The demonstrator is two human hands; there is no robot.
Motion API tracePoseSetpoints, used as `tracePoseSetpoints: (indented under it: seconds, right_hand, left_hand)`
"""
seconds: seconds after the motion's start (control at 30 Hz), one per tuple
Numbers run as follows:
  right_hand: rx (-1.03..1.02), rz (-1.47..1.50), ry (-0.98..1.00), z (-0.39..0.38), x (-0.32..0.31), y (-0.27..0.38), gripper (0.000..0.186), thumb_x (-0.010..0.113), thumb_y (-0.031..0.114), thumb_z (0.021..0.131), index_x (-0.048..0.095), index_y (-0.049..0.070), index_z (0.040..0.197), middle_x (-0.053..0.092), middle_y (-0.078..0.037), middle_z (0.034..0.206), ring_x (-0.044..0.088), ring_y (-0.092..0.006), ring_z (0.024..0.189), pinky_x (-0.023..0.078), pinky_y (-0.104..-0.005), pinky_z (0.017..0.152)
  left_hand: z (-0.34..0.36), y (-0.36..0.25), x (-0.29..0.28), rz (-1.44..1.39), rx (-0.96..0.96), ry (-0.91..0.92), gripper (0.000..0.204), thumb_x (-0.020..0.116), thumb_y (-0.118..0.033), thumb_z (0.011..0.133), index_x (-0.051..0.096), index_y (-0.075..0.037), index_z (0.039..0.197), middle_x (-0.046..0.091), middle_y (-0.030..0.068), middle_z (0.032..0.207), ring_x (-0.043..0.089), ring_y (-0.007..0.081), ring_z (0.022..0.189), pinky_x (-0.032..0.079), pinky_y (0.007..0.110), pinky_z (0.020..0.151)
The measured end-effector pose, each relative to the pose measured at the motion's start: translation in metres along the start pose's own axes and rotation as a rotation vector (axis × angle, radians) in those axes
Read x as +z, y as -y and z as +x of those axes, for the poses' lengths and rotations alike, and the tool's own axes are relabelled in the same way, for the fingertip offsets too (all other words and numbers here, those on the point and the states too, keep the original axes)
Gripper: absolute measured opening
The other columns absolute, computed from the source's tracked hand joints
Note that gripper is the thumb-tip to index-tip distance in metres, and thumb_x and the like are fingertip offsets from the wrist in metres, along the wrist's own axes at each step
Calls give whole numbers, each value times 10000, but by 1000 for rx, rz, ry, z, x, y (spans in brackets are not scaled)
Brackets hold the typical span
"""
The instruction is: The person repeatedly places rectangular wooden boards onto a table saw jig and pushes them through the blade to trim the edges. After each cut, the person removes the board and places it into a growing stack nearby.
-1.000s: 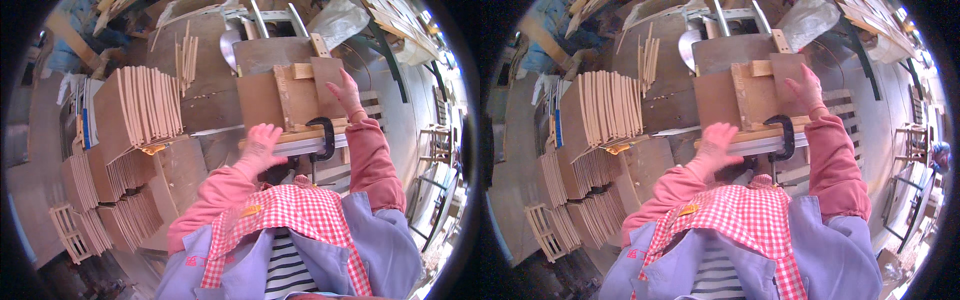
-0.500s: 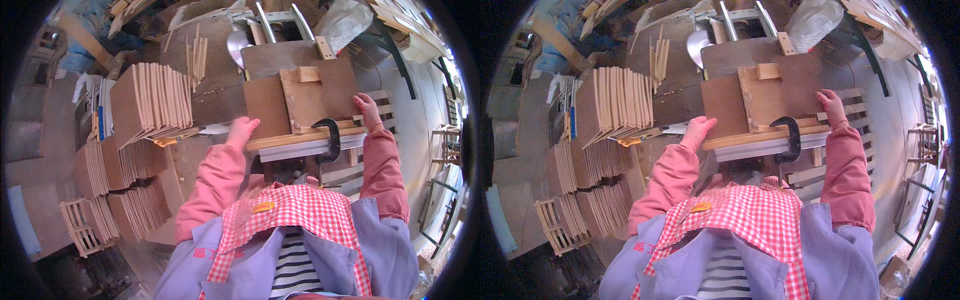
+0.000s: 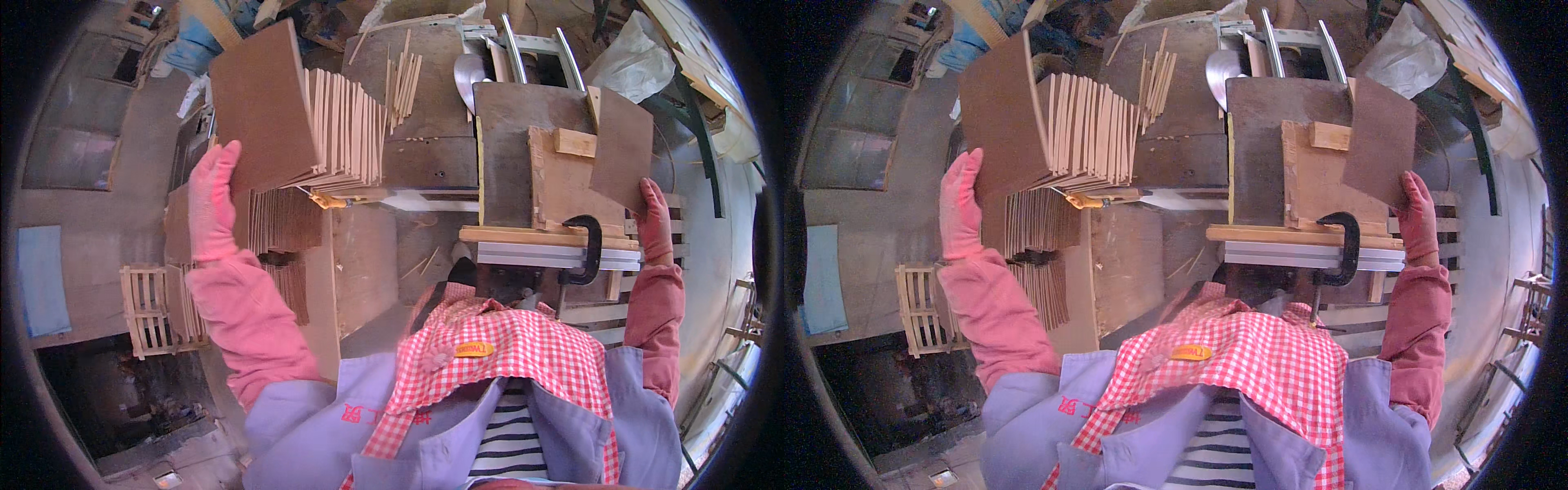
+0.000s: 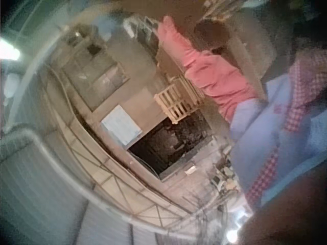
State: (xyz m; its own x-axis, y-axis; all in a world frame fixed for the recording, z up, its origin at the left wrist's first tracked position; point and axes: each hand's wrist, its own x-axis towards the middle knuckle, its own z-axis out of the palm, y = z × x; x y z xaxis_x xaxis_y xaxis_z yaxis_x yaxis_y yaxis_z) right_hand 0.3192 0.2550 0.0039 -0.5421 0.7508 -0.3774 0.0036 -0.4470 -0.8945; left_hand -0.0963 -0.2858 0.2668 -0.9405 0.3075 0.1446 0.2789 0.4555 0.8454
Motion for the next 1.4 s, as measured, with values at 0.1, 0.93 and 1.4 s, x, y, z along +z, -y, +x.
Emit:
tracePoseSetpoints:
  seconds: [0.1,0.93,1.4]
  right_hand:
    - [-57,4,125,-9,32,-8,301,664,307,993,658,121,1231,679,34,1076,643,-88,942,518,-237,700]
    - [166,-385,403,-62,207,-94,352,613,288,999,646,12,1215,685,-49,997,620,-137,881,525,-307,748]
    - [142,-576,515,-73,205,-87,296,624,252,978,678,58,1196,674,-16,898,605,-100,798,517,-269,656]
  left_hand:
    - [29,27,-33,-40,-135,54,320,722,-374,938,699,-57,975,651,-56,925,564,41,845,441,228,759]
    - [-127,91,266,-428,-417,647,368,624,-361,1001,674,-2,1066,678,60,944,630,140,820,522,296,704]
    - [-70,115,242,-72,-294,391,296,647,-270,985,594,-27,826,621,38,779,637,136,590,490,254,501]
